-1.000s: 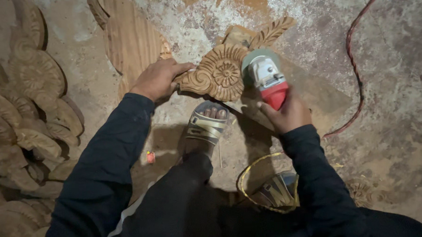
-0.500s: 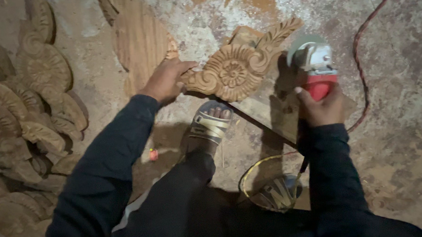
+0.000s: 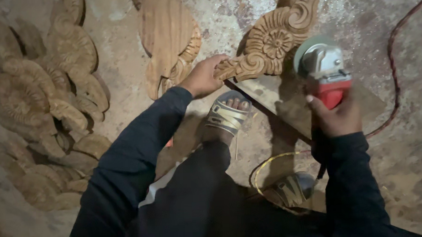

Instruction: The person uses a handheld angle grinder to smooth and shape the edges of ornate wooden carvings. They hold each piece with one hand while operating the tool with the other, rotating the pieces to access different sides.

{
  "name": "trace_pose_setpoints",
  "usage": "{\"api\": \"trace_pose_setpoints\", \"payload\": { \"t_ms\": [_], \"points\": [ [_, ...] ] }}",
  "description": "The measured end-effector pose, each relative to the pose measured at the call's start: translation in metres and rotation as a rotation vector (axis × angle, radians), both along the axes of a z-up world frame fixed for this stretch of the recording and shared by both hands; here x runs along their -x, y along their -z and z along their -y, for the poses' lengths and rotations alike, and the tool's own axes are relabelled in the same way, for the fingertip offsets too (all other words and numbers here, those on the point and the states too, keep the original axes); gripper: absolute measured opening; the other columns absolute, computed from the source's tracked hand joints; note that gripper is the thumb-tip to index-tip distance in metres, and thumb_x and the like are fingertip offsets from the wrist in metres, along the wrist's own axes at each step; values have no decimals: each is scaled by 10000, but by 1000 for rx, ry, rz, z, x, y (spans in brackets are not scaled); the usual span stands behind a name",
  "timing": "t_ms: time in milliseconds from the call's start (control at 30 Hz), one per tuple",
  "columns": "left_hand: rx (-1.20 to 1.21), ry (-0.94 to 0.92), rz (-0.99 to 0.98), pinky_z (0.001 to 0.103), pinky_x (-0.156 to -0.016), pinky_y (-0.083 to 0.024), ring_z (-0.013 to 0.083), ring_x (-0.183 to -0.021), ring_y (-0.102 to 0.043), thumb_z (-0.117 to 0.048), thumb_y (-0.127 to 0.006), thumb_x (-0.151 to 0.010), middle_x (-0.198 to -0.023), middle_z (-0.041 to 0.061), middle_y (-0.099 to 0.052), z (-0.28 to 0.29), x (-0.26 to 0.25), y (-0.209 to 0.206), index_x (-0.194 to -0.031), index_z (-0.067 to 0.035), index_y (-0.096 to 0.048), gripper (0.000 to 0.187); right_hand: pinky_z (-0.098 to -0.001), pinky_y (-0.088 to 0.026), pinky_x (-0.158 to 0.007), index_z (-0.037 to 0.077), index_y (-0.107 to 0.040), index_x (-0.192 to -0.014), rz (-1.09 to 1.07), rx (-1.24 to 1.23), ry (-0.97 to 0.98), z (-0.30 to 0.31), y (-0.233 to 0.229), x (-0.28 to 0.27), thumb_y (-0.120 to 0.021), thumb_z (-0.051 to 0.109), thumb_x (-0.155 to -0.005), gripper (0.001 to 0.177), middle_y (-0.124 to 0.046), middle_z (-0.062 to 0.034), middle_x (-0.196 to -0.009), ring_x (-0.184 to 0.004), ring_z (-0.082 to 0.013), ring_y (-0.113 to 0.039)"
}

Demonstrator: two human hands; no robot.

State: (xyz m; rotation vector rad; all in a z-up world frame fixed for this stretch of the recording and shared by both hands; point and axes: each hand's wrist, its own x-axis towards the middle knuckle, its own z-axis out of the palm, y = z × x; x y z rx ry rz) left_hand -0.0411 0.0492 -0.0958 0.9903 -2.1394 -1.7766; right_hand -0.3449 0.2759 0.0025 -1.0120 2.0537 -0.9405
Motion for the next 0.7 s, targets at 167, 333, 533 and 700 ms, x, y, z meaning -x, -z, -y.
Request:
{"api": "trace_pose_setpoints", "payload": {
  "t_ms": [167, 333, 533, 700],
  "points": [
    [-371, -22, 69, 297, -713, -492, 146, -834, -602, 30, -642, -814, -1002, 55, -705, 8, -12, -5, -1405, -36, -596, 596, -372, -533, -933, -56, -581, -1284, -74, -94, -71, 4, -10, -24, -855, 227, -876, 568, -707, -167, -1163, -1053, -237, -687],
    [-318, 61, -76, 267, -801, -573, 118, -980, -672, 57, -695, -757, -1119, 40, -690, 3, -6, -10, -1414, -14, -543, 678, -374, -529, -908, -64, -569, -1280, -61, -112, -91, 9, -15, -37, -855, 260, -839, 617, -714, -189, -1130, -1018, -252, -697],
    [147, 179, 256, 428, -837, -557, 360, -1014, -709, -69, -719, -836, -1066, 237, -725, -32, 4, -21, -1323, 8, -546, 522, -369, -530, -958, -47, -593, -1297, 33, -100, -13, 7, -13, -28, -842, 221, -866, 565, -724, -161, -1179, -1077, -229, -696],
    [419, 459, 315, 488, -898, -543, 375, -1023, -704, -280, -629, -1014, -1071, 171, -723, -77, 27, -29, -1183, -114, -626, 237, -361, -541, -976, -35, -626, -1318, -162, -55, 43, 4, -23, 1, -860, 202, -941, 504, -722, -140, -1186, -1071, -218, -696]
  ]
}}
